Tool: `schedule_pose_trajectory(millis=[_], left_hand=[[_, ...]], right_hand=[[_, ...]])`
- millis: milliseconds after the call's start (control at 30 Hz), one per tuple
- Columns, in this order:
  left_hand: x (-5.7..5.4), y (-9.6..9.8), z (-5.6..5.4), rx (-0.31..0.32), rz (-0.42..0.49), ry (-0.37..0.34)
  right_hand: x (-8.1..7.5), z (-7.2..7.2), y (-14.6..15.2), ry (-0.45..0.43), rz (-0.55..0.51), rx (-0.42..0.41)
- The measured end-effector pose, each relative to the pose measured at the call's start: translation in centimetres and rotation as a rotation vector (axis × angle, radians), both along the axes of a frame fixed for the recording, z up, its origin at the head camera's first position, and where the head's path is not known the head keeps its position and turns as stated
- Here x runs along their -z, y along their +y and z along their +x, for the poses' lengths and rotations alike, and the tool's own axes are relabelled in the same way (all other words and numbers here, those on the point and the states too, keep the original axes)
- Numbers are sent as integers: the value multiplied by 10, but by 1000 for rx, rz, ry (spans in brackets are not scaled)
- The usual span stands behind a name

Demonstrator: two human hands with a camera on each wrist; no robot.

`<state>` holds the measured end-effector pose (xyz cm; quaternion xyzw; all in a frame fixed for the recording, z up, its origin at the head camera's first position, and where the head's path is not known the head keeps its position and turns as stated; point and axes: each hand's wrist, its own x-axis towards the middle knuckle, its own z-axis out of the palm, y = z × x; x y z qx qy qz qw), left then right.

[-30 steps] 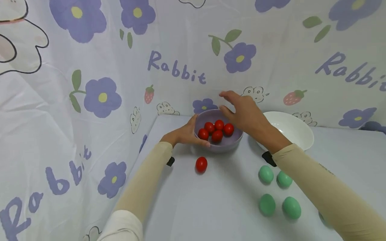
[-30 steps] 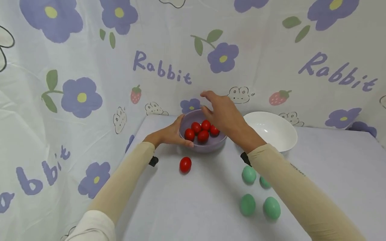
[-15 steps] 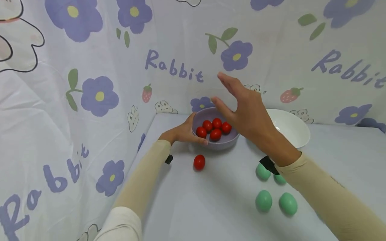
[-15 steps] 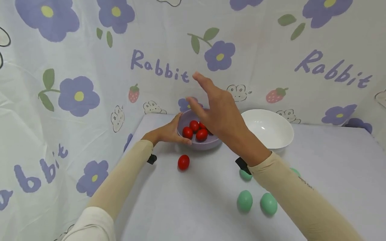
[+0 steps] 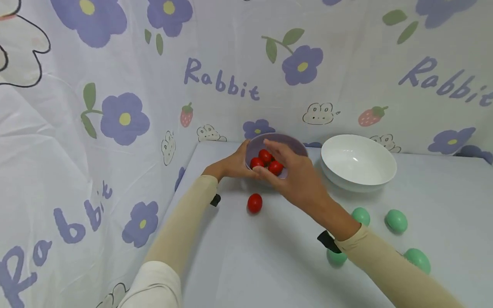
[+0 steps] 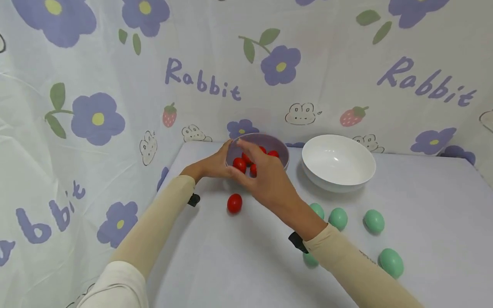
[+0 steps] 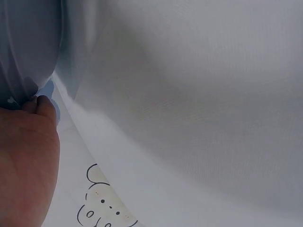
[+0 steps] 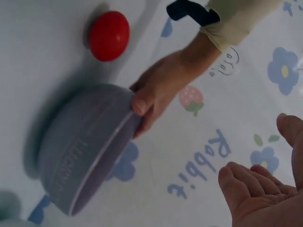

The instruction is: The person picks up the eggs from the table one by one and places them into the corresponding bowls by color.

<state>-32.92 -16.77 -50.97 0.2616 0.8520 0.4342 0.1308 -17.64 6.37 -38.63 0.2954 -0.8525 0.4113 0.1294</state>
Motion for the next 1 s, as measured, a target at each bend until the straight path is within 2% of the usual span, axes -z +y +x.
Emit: schedule_pose_trajectory(millis=[133, 333, 433, 533, 633, 800, 1000], left_hand=[[-3, 1, 0, 11, 11, 37], [1, 0, 1, -38, -41, 16], [2, 1, 0, -11, -22, 34], [2, 2, 0, 18, 8, 63], [-2, 3, 3, 12, 26, 59], [-13, 6, 11, 24, 82, 14], [-21, 5, 14, 5, 39, -24]], right_hand=[[24, 5, -1, -84, 93, -31], [52, 8, -6, -186, 188, -85], [63, 7, -10, -226, 283, -80], [70, 5, -16, -265, 391, -69], [79, 1, -21, -281, 454, -60], [89, -6, -27, -279, 513, -30], [96, -10, -33, -304, 535, -15]])
